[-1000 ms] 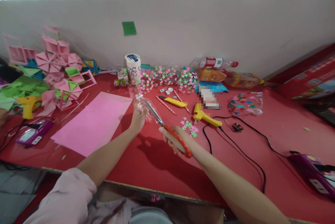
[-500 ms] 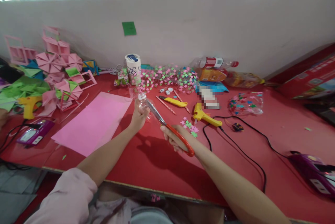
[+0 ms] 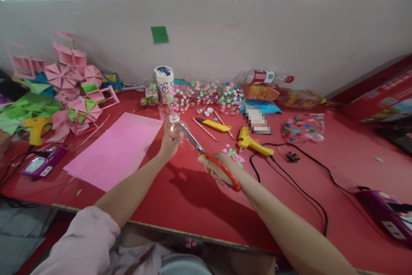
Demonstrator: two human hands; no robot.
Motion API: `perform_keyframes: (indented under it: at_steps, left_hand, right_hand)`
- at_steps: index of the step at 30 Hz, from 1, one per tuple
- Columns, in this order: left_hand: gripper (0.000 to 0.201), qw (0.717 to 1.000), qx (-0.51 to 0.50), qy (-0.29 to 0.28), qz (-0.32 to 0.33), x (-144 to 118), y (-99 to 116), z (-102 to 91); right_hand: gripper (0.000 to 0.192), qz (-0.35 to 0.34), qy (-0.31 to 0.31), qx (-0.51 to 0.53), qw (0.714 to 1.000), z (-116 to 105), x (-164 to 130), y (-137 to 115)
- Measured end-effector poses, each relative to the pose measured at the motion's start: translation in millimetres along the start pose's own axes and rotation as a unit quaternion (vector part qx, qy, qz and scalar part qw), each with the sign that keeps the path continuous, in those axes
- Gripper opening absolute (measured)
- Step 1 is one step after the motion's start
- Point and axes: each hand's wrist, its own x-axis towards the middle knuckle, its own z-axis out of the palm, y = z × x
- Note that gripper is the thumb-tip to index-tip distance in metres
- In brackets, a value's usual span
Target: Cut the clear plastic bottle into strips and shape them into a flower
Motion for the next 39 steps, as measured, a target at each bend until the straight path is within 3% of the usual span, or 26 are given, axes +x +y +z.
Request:
perform_keyframes:
  at_steps: [8, 12, 14, 18, 23, 29, 35, 39]
  left_hand:
    - [0.049, 0.999, 0.003, 0.007, -0.033, -1.0, -3.9, 1.8]
    - [0.041, 0.996, -0.038, 0.065, -0.053, 9.8, -11.1, -1.7]
    - [0.041, 0.991, -0.078, 0.089, -0.061, 15.2, -11.6, -2.6]
    - [0.05, 0.978, -0.172, 0.03, -0.111, 13.2, -5.1, 0.6]
    - [0.042, 0.949, -0.213, -0.075, -0.217, -2.6, 0.8, 7.9]
    - [0.053, 0.935, -0.179, -0.097, -0.289, -13.0, 0.0, 16.1]
    - [0.054, 0.93, -0.169, -0.136, -0.298, -16.2, 3.6, 17.3]
    - [0.059, 0.934, -0.174, -0.127, -0.286, -15.4, 2.8, 15.7]
  right_hand:
    - [0.053, -0.007, -0.033, 0.01, 0.999, 1.6, -0.2, 3.1]
    - [0.051, -0.018, -0.067, -0.013, 0.997, 3.8, 0.8, 8.0]
    - [0.051, -0.021, -0.049, -0.037, 0.998, 4.8, 3.1, 10.2]
    - [0.053, -0.069, 0.077, -0.052, 0.993, 3.5, 10.2, 14.0]
    - [0.053, -0.107, 0.201, -0.033, 0.973, -2.3, 20.8, 21.4]
    - [0.049, -0.122, 0.216, -0.067, 0.966, -2.1, 32.2, 30.8]
    - [0.036, -0.129, 0.216, -0.124, 0.96, -1.0, 30.4, 27.1]
    - [0.031, -0.134, 0.212, -0.104, 0.962, -1.7, 30.0, 27.2]
